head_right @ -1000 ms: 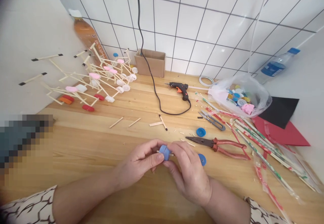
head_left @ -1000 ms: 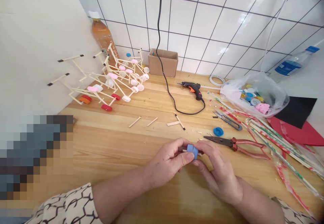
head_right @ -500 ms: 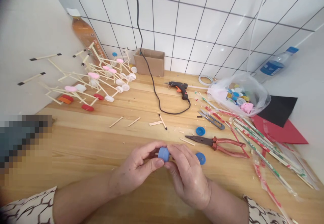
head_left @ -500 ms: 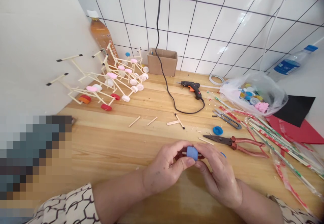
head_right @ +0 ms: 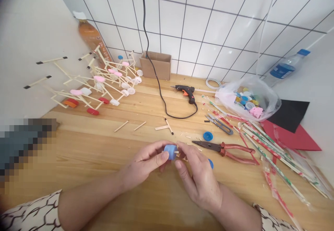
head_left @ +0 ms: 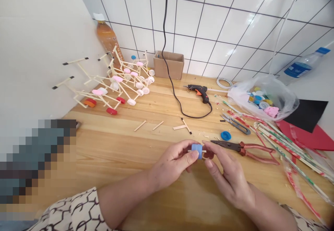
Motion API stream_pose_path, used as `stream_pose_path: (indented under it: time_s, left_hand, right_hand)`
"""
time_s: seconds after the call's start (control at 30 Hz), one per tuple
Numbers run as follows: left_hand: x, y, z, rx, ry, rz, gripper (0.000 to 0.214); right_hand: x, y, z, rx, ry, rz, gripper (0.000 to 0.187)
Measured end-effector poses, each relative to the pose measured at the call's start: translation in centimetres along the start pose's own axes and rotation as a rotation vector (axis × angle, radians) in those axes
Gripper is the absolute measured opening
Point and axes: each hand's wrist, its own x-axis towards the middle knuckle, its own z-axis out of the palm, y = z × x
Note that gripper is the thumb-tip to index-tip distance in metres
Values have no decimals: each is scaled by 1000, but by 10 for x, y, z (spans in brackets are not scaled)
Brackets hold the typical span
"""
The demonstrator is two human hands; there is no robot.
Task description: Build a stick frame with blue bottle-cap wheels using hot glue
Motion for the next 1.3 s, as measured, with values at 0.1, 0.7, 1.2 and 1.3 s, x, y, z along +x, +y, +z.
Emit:
stream_pose_path:
  time_s: [0.1, 0.7, 1.2, 1.3]
  left_hand:
    - [2, -3, -4, -25, 5, -36, 41]
    - [2, -1, 1, 230, 28, 85, 45]
    - [0, -3, -5, 699, -16, 391, 33]
    - [2, -1, -10, 732, 43, 490, 46]
  right_hand:
    - [2, 3, -3, 32, 50, 44, 30]
    - [4, 6, 4, 153, 18, 62, 12]
    - [7, 9, 4, 176, -156, 101, 12]
    - [10, 16, -3, 115, -137, 130, 12]
